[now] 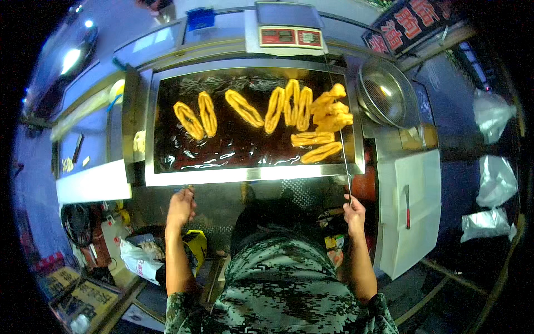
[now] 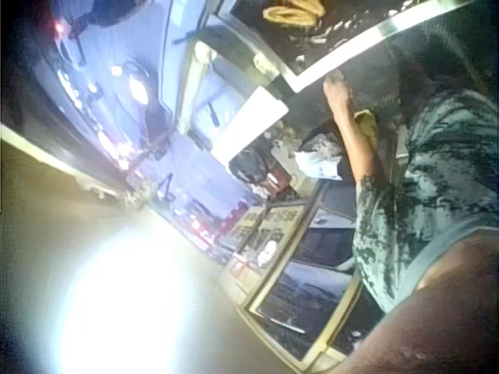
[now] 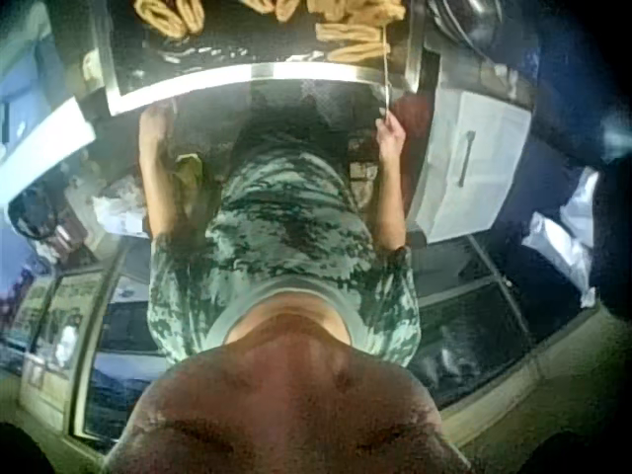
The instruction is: The person uses two long metal skewers to turn and move twisted dough pieces frying in a deep fryer. They flip the dough to ensure even cooking and transfer the finished pieces to a metal strainer on the side.
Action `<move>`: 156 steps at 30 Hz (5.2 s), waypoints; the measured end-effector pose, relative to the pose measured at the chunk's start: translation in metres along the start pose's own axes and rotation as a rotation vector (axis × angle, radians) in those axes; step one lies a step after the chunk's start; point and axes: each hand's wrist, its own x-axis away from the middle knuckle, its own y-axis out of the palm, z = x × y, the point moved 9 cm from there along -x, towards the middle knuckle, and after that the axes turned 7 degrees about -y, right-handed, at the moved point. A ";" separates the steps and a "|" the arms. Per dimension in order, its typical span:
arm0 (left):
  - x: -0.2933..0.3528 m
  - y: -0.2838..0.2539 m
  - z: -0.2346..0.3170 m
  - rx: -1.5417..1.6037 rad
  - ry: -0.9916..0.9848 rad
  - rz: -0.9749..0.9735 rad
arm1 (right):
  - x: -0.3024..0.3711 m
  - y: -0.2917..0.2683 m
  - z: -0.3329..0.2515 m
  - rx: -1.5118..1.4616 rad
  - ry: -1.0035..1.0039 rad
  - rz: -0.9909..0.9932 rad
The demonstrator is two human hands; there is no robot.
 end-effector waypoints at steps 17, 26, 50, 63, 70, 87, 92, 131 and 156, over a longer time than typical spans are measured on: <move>0.024 0.212 0.090 -1.317 0.563 -0.430 | 0.004 -0.045 0.011 -0.008 -0.051 0.091; 0.009 0.183 0.111 -1.488 0.648 -0.369 | 0.006 -0.050 0.010 -0.002 -0.038 0.098; -0.003 0.170 0.061 -0.808 -0.062 -0.701 | -0.006 -0.063 0.028 0.006 -0.022 0.102; 0.025 0.201 0.051 -0.167 -0.276 -0.959 | -0.010 -0.067 0.027 -0.006 -0.039 0.119; 0.063 0.168 0.060 -0.018 -0.277 -0.899 | -0.016 -0.080 0.010 -0.050 -0.030 0.097; 0.149 0.083 0.117 0.040 -0.199 -0.669 | -0.010 -0.083 0.074 0.065 -0.110 -0.065; 0.157 0.067 0.145 0.087 -0.100 -0.594 | -0.005 -0.075 0.075 0.074 -0.056 -0.135; 0.132 0.038 0.227 -0.430 0.154 -0.539 | -0.023 -0.096 0.047 0.329 -0.195 -0.158; 0.106 0.154 0.095 -0.397 0.064 -0.421 | -0.019 -0.055 0.069 0.016 -0.188 0.083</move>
